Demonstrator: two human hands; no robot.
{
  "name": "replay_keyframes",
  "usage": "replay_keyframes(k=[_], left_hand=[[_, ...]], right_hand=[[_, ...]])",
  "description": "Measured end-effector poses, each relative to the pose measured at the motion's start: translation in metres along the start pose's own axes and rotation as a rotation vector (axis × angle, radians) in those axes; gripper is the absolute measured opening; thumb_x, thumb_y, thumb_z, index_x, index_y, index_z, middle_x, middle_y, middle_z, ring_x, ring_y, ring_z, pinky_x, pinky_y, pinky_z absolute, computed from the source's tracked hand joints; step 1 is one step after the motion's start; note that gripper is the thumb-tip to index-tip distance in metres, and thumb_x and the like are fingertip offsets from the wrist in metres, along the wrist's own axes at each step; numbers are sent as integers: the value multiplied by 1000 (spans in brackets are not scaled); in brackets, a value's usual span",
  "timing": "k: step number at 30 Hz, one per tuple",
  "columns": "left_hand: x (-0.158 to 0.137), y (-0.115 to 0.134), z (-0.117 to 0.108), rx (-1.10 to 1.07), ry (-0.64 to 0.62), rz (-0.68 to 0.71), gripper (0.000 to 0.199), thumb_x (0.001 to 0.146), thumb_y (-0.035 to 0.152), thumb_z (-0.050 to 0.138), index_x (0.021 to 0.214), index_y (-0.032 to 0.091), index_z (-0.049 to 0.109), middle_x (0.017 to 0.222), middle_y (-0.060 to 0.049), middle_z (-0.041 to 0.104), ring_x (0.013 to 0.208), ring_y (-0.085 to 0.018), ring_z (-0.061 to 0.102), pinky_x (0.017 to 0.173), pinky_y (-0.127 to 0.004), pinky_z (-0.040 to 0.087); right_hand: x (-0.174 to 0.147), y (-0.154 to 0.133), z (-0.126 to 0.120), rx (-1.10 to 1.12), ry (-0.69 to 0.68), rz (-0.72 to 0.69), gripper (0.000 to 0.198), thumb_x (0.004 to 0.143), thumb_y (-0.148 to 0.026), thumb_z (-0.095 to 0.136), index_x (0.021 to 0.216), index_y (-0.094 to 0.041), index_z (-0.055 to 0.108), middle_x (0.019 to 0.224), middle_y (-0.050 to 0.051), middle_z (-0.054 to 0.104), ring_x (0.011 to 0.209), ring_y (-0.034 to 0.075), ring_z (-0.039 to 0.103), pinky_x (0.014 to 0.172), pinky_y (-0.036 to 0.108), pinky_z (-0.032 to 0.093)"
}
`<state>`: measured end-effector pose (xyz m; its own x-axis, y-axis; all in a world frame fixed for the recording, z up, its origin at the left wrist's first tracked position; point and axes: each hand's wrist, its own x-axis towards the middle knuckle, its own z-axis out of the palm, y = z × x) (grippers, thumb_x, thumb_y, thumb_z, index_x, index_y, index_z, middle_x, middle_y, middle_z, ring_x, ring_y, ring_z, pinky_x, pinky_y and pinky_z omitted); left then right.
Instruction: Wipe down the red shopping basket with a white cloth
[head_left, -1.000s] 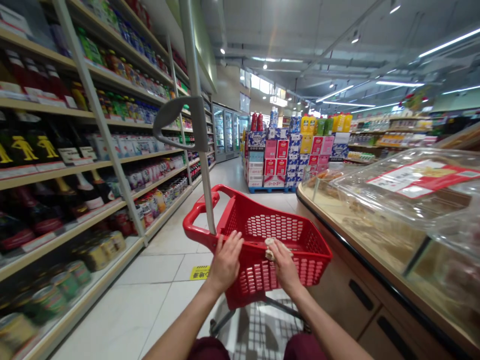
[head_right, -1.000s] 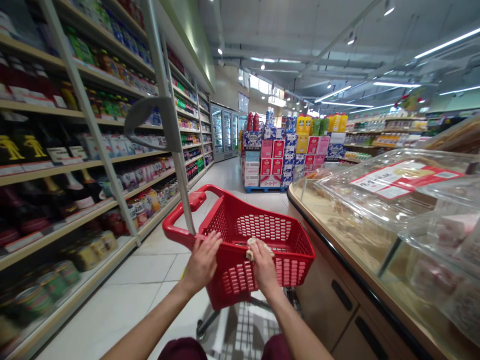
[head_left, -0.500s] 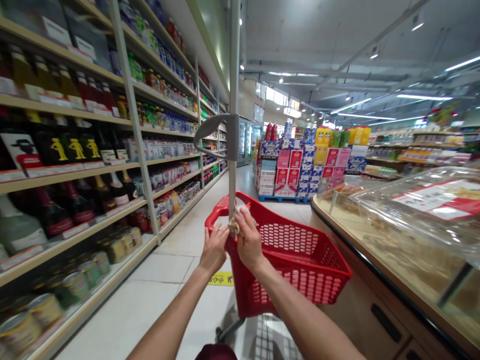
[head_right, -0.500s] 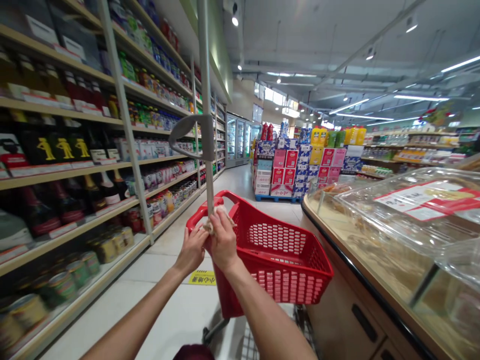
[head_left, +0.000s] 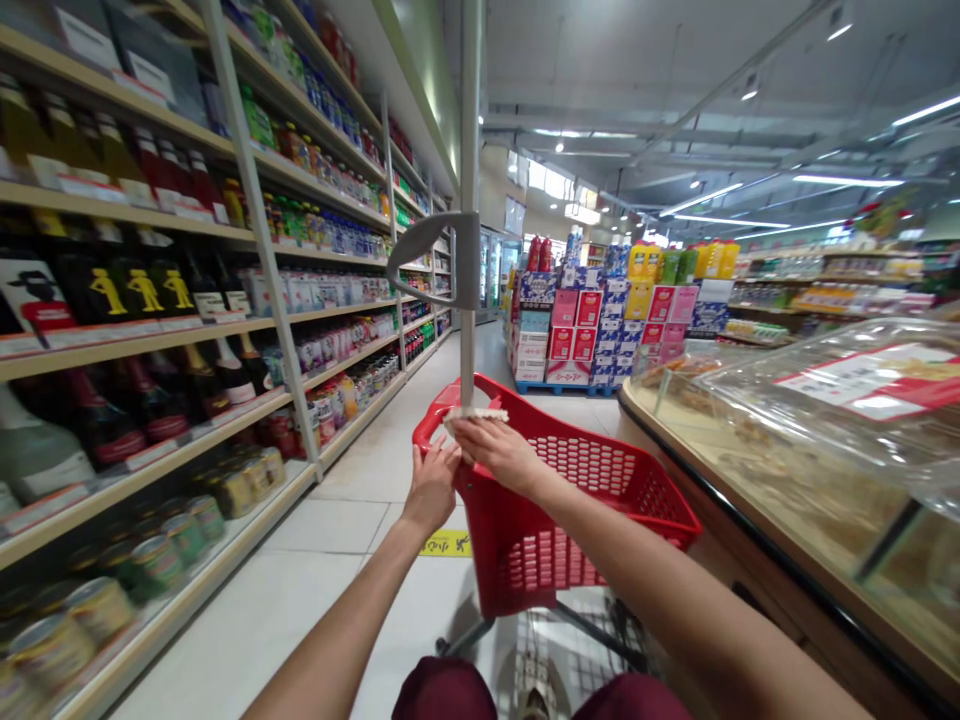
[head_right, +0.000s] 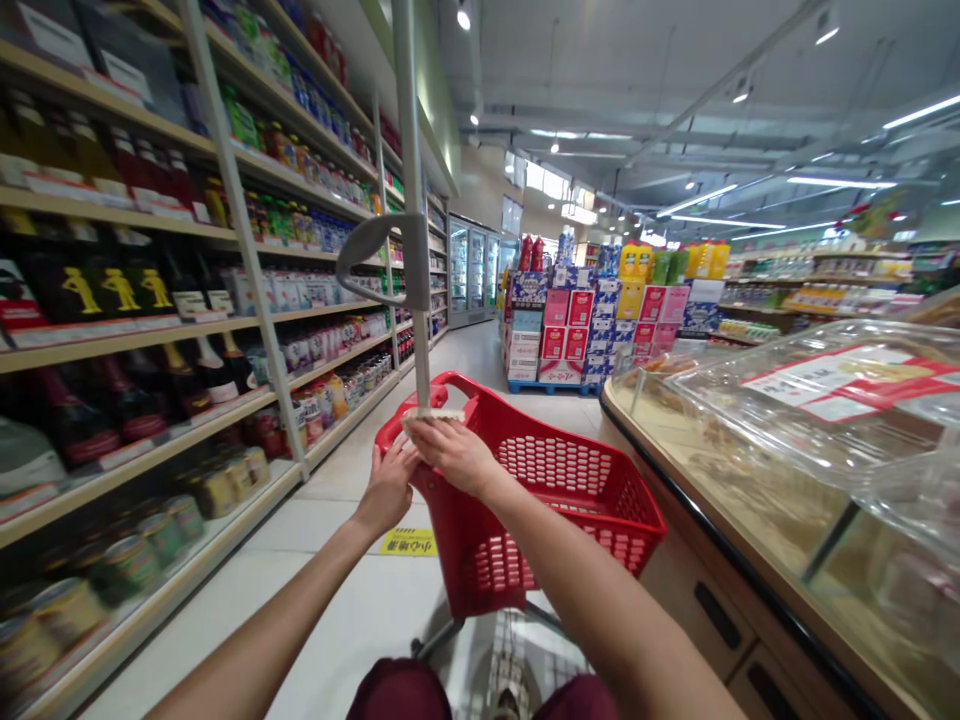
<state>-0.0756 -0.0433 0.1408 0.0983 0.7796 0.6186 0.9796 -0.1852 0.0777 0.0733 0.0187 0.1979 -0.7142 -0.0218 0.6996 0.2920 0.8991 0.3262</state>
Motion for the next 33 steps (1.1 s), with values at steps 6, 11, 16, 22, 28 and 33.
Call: replay_keyframes(k=[6,11,16,22,28,33], left_hand=[[-1,1,-4,-2,-26,-1,57,63,0,31,115,17,49,124,-8,51,124,-25,31,100,-59,17],[-1,-1,-3,7,-30,8,57,63,-1,30,114,16,49,123,-8,52,124,-24,31,100,-58,17],[-1,-2,-3,16,-57,14,58,64,-1,28,116,15,48,126,-8,49,125,-24,30,101,-58,16],[-2,-4,-2,23,-63,30,59,63,-1,29,117,16,47,127,-8,48,125,-25,29,100,-59,15],[-3,-1,0,19,-44,39,59,63,-1,30,117,15,47,127,-9,48,125,-25,29,100,-60,13],[-5,3,-2,17,-25,34,58,62,-1,30,114,16,49,126,-9,48,126,-25,29,100,-60,13]], right_hand=[[17,13,-12,-24,119,66,33,88,-16,36,116,-18,51,127,5,47,123,20,33,104,40,28],[-55,-14,18,19,8,99,31,87,-15,37,113,-17,54,116,8,56,114,19,45,97,38,38],[-27,-13,16,14,190,234,32,87,-16,37,113,-14,54,125,10,48,121,21,37,100,39,34],[-114,-86,71,93,-19,279,27,86,-16,41,107,-16,57,102,7,62,96,17,55,86,31,47],[-142,-105,83,52,51,307,27,87,-16,38,105,-16,59,102,8,63,93,17,57,80,30,50],[-103,-73,54,-4,159,320,32,86,-13,39,116,-14,52,117,9,55,114,20,44,96,38,38]])
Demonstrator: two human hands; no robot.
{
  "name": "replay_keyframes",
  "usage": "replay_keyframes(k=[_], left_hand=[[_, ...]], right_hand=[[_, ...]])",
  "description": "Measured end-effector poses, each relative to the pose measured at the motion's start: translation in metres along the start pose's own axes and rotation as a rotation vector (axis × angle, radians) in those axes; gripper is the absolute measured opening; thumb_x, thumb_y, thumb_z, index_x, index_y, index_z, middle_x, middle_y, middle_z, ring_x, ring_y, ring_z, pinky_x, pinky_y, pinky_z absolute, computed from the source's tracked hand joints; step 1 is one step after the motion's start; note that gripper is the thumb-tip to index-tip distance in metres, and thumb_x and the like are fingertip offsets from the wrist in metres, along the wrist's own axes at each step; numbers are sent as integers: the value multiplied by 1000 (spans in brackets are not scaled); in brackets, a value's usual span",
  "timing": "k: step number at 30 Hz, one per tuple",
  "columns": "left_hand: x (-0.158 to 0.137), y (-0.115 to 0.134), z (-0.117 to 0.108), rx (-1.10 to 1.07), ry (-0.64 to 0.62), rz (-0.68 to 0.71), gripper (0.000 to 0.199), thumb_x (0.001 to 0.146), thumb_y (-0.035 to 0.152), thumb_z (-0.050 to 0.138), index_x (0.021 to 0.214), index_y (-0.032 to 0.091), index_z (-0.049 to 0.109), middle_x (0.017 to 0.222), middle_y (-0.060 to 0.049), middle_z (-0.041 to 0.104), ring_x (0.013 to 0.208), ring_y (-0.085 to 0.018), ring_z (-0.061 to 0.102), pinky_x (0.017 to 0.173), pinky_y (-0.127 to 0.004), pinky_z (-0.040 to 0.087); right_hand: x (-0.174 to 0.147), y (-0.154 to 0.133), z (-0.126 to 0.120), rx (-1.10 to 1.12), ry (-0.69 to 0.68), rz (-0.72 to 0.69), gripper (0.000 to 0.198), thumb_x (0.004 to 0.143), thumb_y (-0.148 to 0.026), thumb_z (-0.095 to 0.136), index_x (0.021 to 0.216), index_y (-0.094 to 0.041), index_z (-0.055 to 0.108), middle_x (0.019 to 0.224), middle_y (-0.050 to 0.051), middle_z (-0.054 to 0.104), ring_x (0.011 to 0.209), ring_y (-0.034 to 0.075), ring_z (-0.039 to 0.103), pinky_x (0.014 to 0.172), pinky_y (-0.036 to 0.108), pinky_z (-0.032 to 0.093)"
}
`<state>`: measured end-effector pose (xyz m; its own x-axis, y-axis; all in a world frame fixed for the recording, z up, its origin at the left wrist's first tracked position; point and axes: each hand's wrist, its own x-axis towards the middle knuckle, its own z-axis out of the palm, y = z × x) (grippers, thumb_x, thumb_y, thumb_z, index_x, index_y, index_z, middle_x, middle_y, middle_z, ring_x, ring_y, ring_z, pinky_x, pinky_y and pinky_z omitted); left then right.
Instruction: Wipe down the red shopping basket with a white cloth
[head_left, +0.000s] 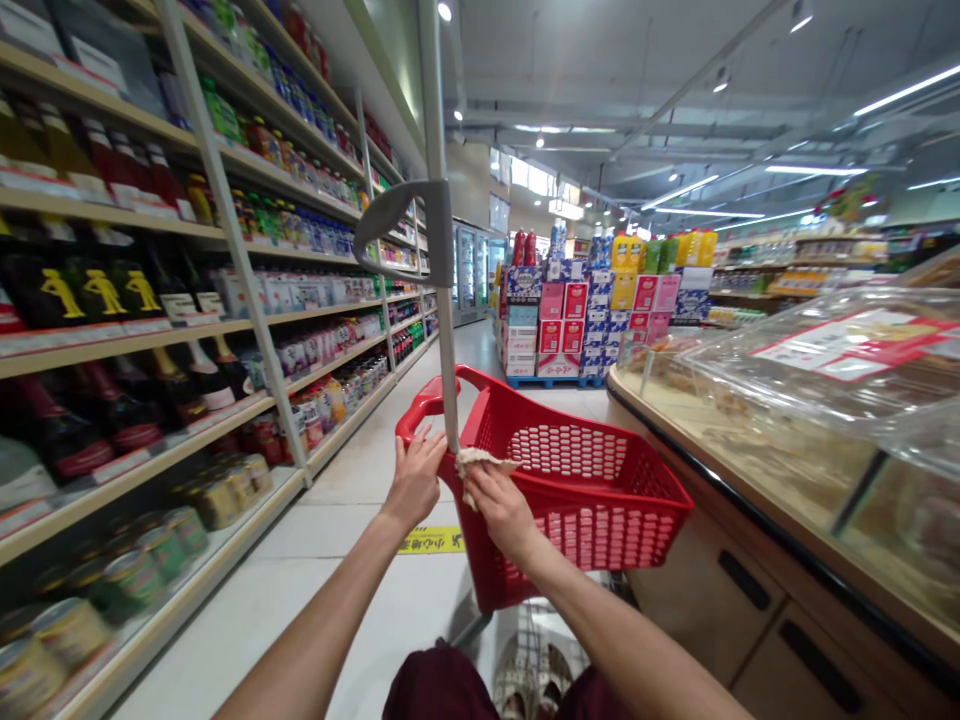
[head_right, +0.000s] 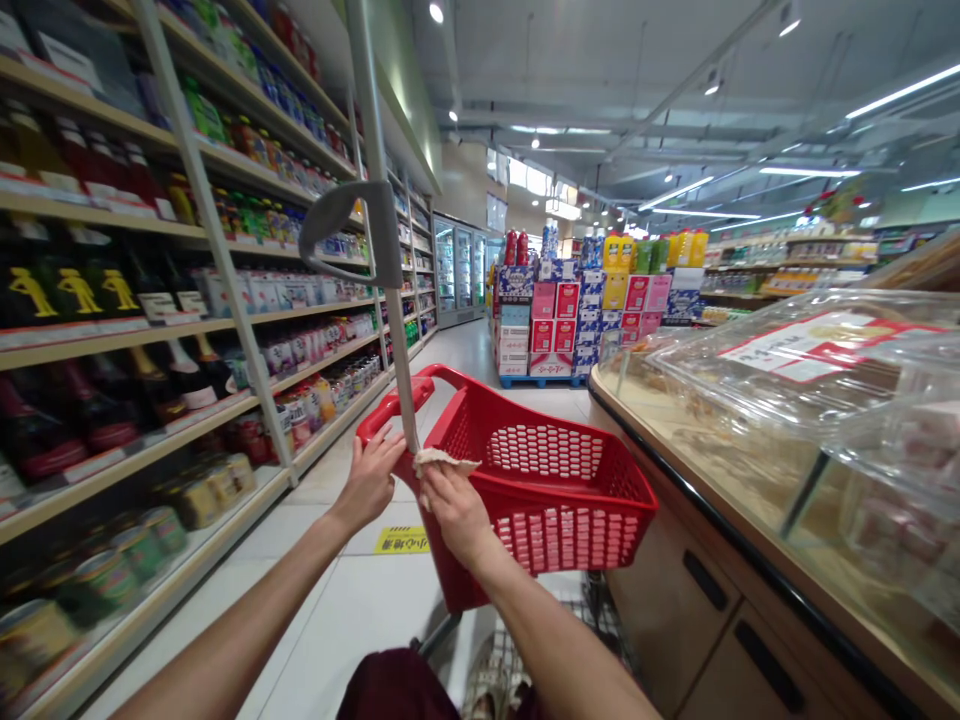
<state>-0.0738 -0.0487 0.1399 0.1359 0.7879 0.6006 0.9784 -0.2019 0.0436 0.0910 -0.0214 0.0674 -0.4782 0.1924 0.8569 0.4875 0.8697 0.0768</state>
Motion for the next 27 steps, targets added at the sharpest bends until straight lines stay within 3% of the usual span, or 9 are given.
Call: replay_keyframes(k=[5,7,11,13,19,24,27], left_hand=[[-2,0,-1,10,-13,-5,57,64,0,30,115,16,48,126,-8,49,125,-25,29,101,-60,13],[-1,1,-2,11,-28,-14,57,64,0,30,116,16,48,126,-8,49,125,-26,29,100,-60,14],[1,2,-2,14,-30,-28,58,64,0,30,115,18,49,127,-6,49,125,-26,29,100,-61,13],[1,1,-2,13,-41,-33,59,63,0,29,116,18,48,127,-6,48,126,-26,28,100,-61,12],[4,-4,1,16,-49,-37,59,61,0,30,114,18,49,126,-8,49,126,-26,28,100,-62,12],[8,-4,3,16,-39,-36,57,62,0,29,113,16,49,126,-8,49,126,-27,27,99,-62,11],[9,-5,3,19,-36,-35,55,63,1,29,112,17,50,125,-8,49,126,-26,28,99,-62,12]], right_hand=[[-63,-6,7,15,-250,-90,24,85,-19,44,102,-16,60,93,5,65,82,16,59,74,28,51],[-65,-8,2,5,-200,-72,25,86,-19,42,103,-16,60,98,5,65,85,16,59,75,28,51],[-18,-1,-12,-11,25,37,32,87,-12,36,112,-15,55,117,8,56,110,18,48,93,33,42],[-11,2,-10,1,41,39,32,86,-12,37,112,-15,55,116,8,57,112,18,46,95,34,40],[-83,3,1,-3,-126,23,29,87,-18,37,103,-18,61,98,6,65,90,16,59,79,28,51],[-68,19,-11,11,2,163,35,87,-12,33,116,-16,53,120,10,53,114,19,46,93,37,42],[-72,23,-9,24,-59,137,33,86,-13,36,112,-16,56,113,10,58,108,18,50,90,34,45]])
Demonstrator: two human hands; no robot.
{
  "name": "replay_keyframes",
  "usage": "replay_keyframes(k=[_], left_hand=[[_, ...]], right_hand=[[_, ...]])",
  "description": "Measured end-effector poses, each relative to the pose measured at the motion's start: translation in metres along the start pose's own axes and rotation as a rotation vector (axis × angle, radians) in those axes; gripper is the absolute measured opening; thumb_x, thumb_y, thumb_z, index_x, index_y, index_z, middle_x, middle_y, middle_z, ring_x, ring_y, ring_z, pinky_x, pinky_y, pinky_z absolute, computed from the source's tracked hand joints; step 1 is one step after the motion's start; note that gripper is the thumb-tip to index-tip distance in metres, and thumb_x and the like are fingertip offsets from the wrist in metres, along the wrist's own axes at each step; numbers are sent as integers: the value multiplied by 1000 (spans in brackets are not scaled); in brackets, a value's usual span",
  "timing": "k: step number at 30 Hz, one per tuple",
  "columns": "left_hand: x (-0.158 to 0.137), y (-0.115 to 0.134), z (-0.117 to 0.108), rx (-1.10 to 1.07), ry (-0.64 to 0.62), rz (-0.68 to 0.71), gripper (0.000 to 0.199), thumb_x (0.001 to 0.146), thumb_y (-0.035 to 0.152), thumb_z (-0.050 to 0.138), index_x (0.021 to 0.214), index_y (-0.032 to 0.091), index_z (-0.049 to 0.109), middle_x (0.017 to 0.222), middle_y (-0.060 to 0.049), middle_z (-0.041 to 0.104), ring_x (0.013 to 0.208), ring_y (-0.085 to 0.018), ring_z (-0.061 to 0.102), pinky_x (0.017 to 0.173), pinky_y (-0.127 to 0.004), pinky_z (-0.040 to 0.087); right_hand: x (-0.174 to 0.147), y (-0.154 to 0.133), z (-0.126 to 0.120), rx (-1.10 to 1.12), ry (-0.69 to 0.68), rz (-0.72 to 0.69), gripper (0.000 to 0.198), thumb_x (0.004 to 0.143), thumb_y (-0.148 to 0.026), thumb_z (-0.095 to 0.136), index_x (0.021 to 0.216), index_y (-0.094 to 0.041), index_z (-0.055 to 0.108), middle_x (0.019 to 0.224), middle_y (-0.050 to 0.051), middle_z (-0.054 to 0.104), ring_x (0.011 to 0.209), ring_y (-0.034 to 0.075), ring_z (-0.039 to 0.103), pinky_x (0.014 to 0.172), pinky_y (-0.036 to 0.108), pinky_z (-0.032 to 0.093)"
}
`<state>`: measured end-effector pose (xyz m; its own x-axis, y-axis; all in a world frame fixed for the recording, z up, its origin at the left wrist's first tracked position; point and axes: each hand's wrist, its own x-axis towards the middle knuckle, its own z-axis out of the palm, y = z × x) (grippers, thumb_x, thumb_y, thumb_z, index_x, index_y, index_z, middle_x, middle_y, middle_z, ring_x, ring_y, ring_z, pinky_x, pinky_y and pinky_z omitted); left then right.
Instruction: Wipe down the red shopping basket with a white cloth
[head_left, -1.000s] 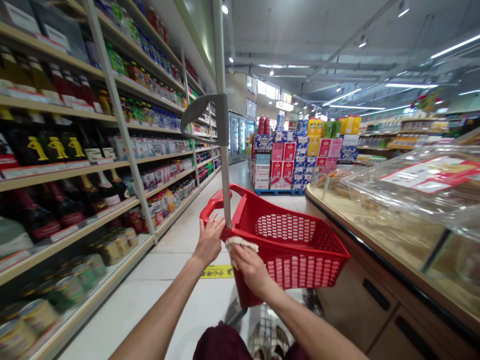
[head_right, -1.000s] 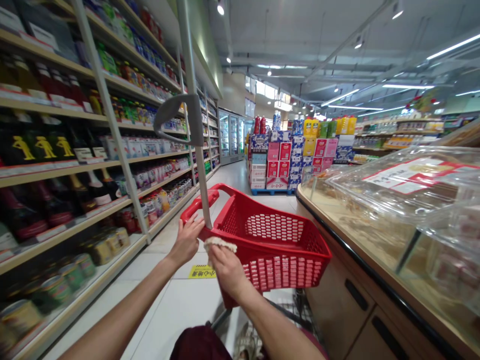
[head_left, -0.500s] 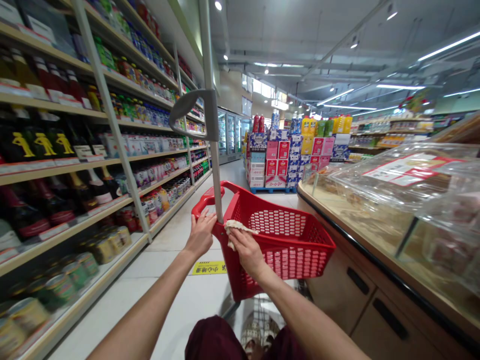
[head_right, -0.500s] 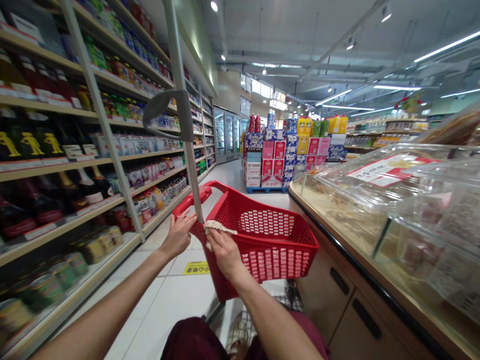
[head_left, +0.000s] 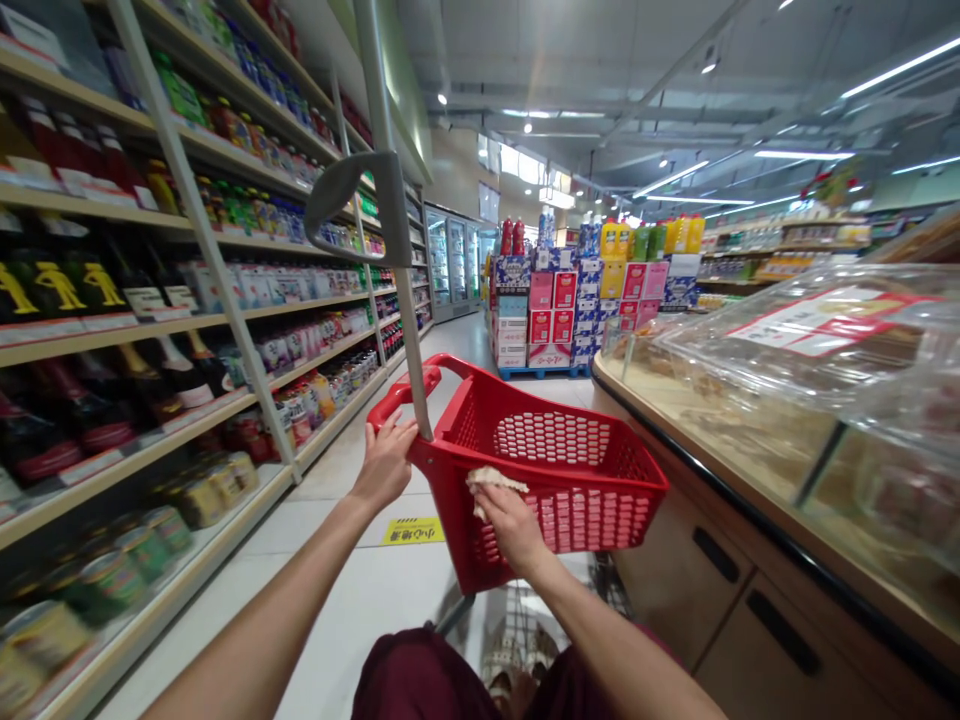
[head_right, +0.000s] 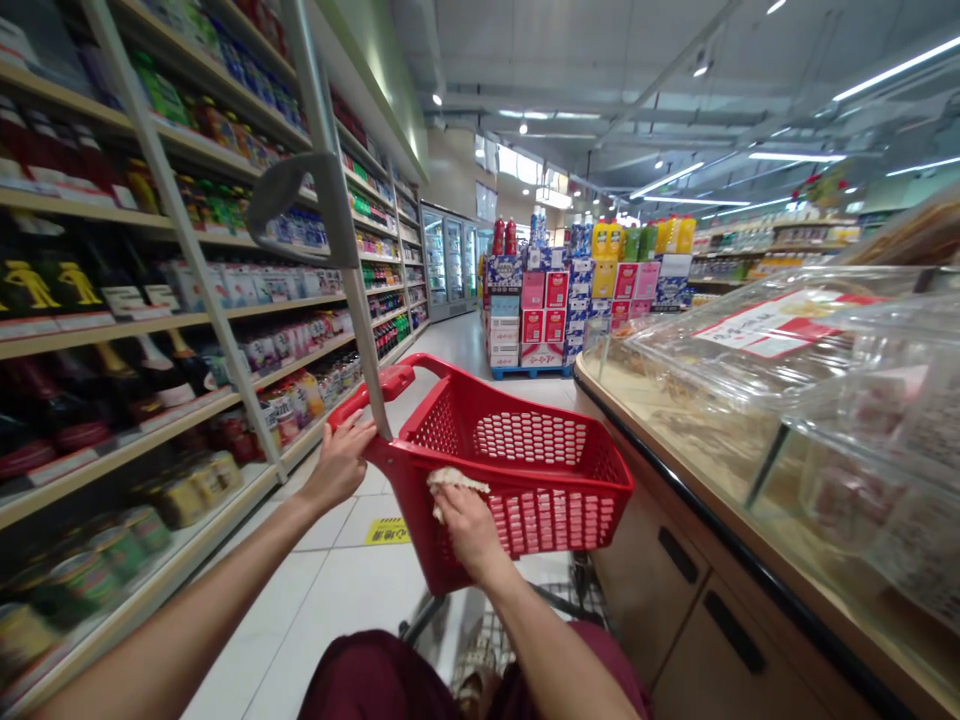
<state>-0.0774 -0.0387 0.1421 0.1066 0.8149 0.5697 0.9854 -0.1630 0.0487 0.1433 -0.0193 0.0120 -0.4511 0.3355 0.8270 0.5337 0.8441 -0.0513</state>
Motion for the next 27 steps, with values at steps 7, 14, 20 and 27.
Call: replay_keyframes(k=[7,14,20,27], left_hand=[[-2,1,3,15,53,3,52,64,3,31,110,18,51,123,-7,52,124,-25,31,101,-60,12],[-4,2,4,72,57,17,51,67,4,31,112,18,50,124,-7,51,125,-25,31,102,-56,13],[-12,29,8,111,268,-126,56,71,7,32,127,10,33,136,-15,33,130,-25,20,103,-55,9],[-20,113,55,91,19,302,60,68,5,34,127,15,36,137,-7,33,130,-19,19,107,-44,14]], right_hand=[[-14,9,-7,-30,57,-13,34,87,-12,35,116,-17,53,113,9,58,106,17,52,89,32,46],[-17,29,-25,-49,-7,-9,34,86,-14,38,116,-20,54,109,8,61,103,18,54,88,34,47],[-36,50,-42,-37,92,83,37,85,-12,40,120,-20,49,125,9,49,118,19,42,97,40,39],[-83,62,-49,-32,38,154,38,84,-8,37,115,-22,54,116,8,57,111,17,49,90,36,46]])
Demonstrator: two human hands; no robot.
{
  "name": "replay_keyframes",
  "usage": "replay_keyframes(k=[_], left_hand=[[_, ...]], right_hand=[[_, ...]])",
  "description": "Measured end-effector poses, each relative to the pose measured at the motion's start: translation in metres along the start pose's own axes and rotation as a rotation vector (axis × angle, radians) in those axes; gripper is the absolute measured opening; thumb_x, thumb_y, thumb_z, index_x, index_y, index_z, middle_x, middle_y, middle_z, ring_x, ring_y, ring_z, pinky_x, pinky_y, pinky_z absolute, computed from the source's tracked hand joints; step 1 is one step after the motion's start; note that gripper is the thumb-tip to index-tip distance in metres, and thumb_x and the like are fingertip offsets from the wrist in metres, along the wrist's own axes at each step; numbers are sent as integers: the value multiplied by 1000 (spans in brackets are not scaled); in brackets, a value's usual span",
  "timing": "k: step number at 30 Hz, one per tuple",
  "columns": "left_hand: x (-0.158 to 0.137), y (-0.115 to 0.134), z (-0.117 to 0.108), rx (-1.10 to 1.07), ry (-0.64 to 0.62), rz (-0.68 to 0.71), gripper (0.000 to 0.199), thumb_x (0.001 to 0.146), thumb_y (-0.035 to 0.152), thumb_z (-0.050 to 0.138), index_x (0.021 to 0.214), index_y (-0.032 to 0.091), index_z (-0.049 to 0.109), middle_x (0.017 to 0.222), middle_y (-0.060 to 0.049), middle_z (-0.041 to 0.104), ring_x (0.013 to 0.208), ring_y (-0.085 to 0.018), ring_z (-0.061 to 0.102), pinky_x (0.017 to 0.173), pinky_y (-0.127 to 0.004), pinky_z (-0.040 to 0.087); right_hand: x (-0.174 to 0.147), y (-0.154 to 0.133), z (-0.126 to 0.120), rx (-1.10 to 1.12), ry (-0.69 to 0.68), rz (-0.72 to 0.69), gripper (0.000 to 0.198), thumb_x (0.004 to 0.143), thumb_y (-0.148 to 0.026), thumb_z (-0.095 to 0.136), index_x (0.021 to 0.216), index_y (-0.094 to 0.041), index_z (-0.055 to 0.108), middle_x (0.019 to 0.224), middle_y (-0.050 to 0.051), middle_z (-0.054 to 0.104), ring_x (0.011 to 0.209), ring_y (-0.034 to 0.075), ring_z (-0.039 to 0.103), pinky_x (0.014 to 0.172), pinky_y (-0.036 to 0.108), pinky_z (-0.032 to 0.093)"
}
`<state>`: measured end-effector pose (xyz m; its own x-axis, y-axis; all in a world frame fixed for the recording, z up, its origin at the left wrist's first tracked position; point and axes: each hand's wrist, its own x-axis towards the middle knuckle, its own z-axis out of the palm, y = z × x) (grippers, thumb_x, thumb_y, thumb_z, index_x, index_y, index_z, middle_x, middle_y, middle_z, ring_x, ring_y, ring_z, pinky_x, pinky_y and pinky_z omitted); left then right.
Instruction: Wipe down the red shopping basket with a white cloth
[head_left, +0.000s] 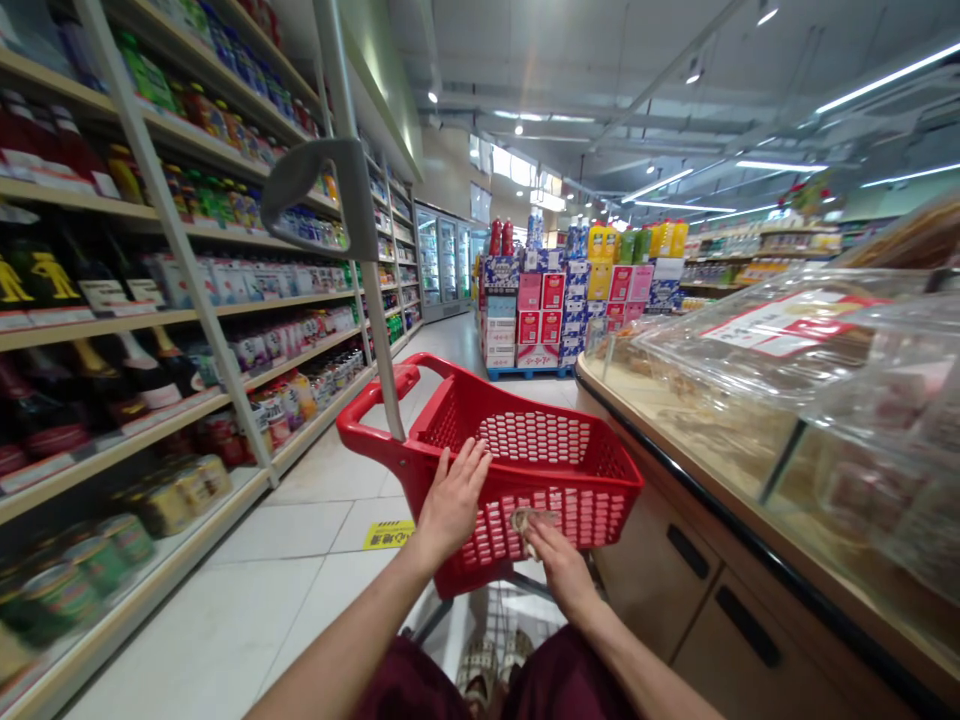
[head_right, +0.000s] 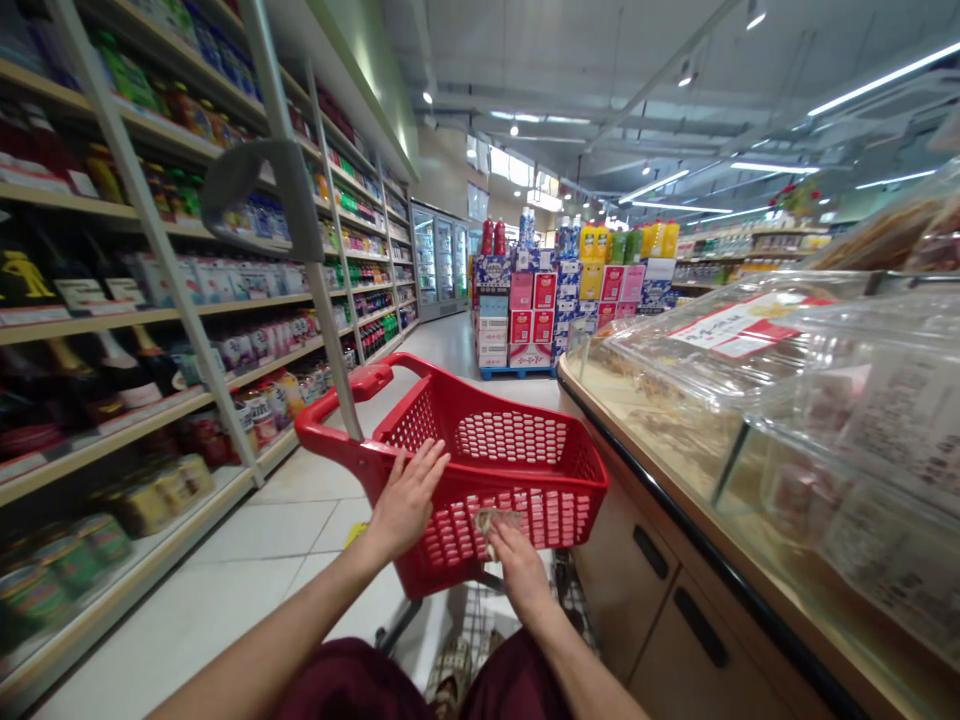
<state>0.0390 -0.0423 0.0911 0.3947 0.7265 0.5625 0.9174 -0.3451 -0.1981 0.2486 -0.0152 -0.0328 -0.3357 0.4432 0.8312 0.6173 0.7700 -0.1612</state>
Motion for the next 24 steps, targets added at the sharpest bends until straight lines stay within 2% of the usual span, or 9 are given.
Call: replay_keyframes(k=[4,6,10,16,21,24], left_hand=[[6,14,23,46,-95,-58,60,68,8,37,127,11,36,137,-9,34,129,-22,21,106,-45,16],[6,13,28,62,-96,-80,60,68,9,37,128,10,35,137,-10,33,130,-22,20,106,-44,16],[5,13,30,69,-111,-107,60,68,10,37,128,9,35,137,-11,33,130,-22,20,107,-43,16],[5,21,31,98,-90,-163,61,68,13,39,129,9,32,138,-13,30,130,-23,17,106,-46,15],[4,23,29,94,-106,-165,61,68,14,39,128,8,34,138,-12,30,130,-24,18,106,-44,15],[4,25,28,86,-96,-177,62,67,14,40,128,7,33,138,-13,29,130,-24,17,106,-45,16]], right_hand=[[7,5,-9,0,109,90,41,84,-9,39,121,-22,48,128,8,46,120,19,38,98,41,38],[7,9,-9,-11,125,104,41,83,-9,40,121,-22,48,127,8,47,119,19,40,98,41,38],[-8,14,-5,-28,38,81,43,83,-7,37,118,-26,51,117,5,56,110,16,50,90,34,46],[4,21,-16,-40,154,130,43,84,-10,40,124,-25,44,130,6,43,121,20,37,99,42,36],[-23,25,-15,-79,17,118,41,84,-9,37,117,-27,52,116,4,57,109,17,51,88,34,48],[-16,26,-23,-68,80,180,39,84,-11,38,118,-25,51,123,5,51,115,18,45,94,38,42]])
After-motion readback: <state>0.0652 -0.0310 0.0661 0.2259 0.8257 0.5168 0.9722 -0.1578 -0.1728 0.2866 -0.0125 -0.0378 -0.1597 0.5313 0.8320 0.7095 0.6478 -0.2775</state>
